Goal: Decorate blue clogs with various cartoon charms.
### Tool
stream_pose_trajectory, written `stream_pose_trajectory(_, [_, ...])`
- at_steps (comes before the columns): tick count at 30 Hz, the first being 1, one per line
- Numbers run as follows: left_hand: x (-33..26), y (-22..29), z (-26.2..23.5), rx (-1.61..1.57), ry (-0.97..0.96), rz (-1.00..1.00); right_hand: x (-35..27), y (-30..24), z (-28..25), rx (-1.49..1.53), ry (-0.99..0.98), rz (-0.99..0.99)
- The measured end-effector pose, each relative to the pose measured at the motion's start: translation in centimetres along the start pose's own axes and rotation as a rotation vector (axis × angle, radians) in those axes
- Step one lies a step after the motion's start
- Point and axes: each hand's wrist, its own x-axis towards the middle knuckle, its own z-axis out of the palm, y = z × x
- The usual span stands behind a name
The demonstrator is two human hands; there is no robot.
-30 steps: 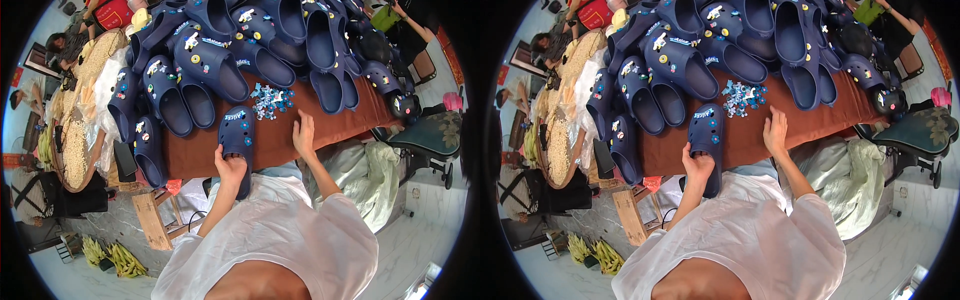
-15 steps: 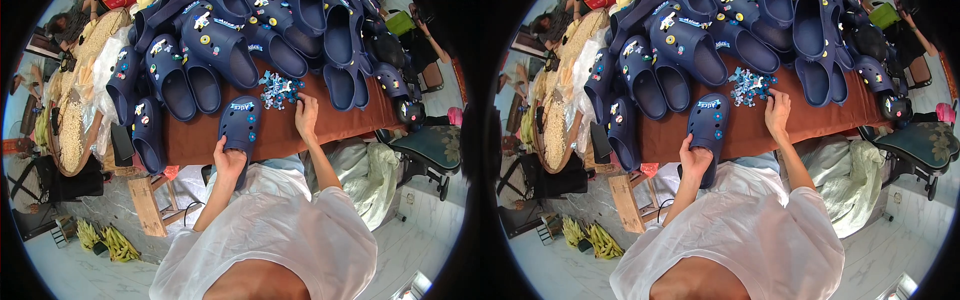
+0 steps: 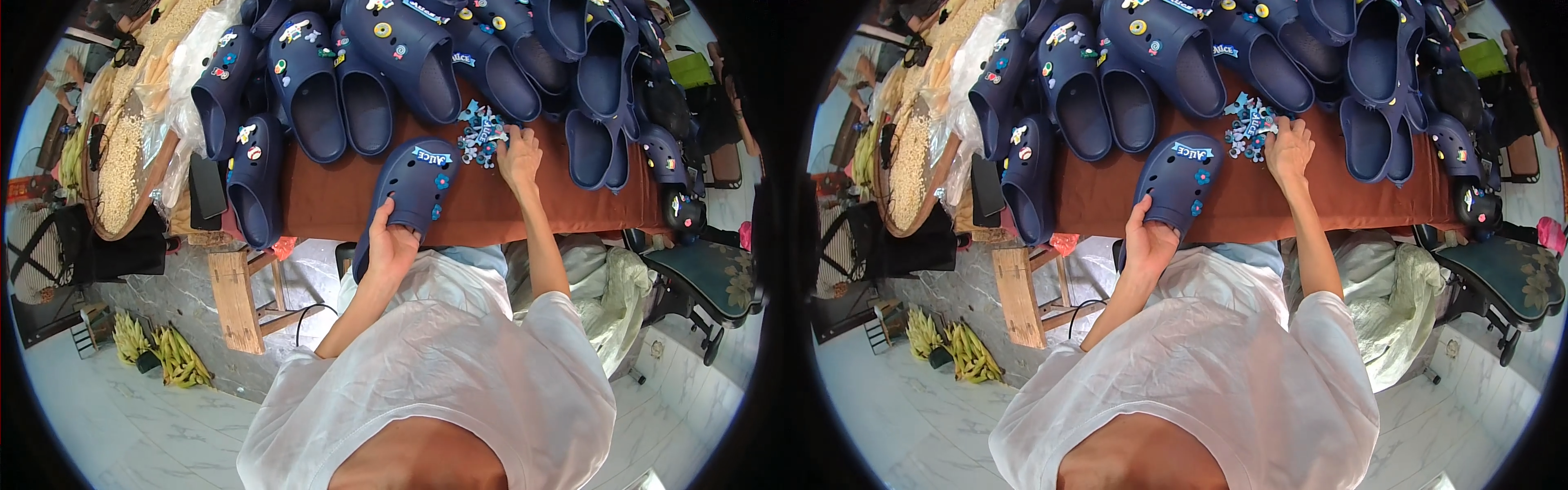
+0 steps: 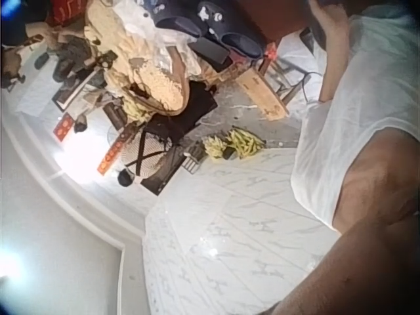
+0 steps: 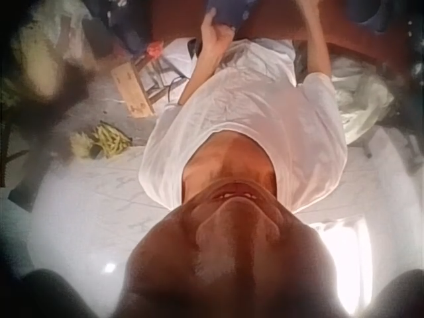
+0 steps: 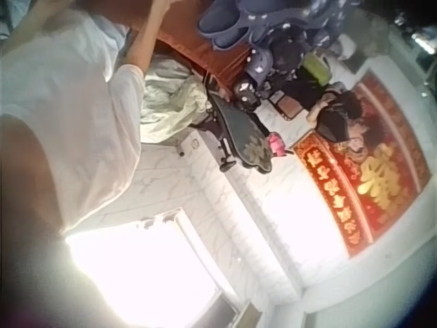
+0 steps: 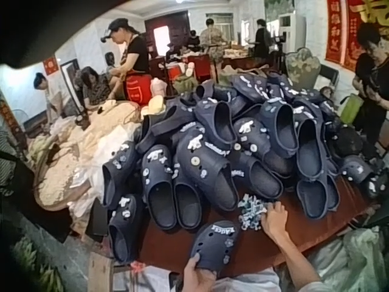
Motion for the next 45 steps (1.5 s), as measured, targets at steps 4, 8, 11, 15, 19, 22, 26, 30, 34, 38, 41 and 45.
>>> stream_pose_trajectory(4, [-0.1,0.8,0.1,-0.005,0.077,0.025,-1.2,0.6,-0.9,-0.044,-0.003,-0.04])
stream_pose_trajectory(8, [0.5,1.5,-0.3,-0.048,0.083,-0.02,-1.7,1.2,-1.2,0.033,0.048,-0.035])
stream_pose_trajectory(11, [0.4,1.9,-0.1,-0.07,0.085,-0.036,-2.0,1.1,-1.3,0.076,0.047,-0.078])
stream_pose_trajectory(15, [0.6,2.1,-0.4,-0.085,0.074,-0.05,-2.3,0.0,-0.6,0.093,0.034,-0.156])
stream_pose_trajectory(19, [0.4,1.9,-0.1,-0.079,0.088,-0.036,-2.7,0.0,-0.7,0.159,0.051,-0.17])
stream_pose_trajectory(22, [0.2,1.9,-0.2,-0.083,0.095,-0.04,-3.0,0.4,-0.6,0.196,0.098,-0.101])
stream_pose_trajectory(26, [-0.1,2.0,0.1,-0.069,0.119,-0.028,-2.9,0.4,-0.6,0.219,0.073,-0.077])
stream_pose_trajectory(30, [-0.1,2.0,-0.1,-0.036,0.129,-0.022,-2.6,-1.3,-0.4,0.161,0.113,-0.151])
stream_pose_trajectory(34, [-0.2,1.9,-0.1,-0.042,0.13,-0.016,-2.3,-2.6,0.4,-0.039,0.106,-0.171])
stream_pose_trajectory(38, [-0.2,1.9,-0.5,-0.045,0.115,-0.01,-1.9,-3.1,-0.4,0.057,0.019,-0.157])
stream_pose_trajectory(41, [-0.2,1.9,-0.7,-0.028,0.082,-0.016,-1.8,-1.9,-0.3,0.326,-0.075,-0.146])
stream_pose_trajectory(45, [-0.3,1.5,-0.2,-0.003,0.064,-0.019,-2.2,-0.2,-0.2,0.607,-0.219,0.037])
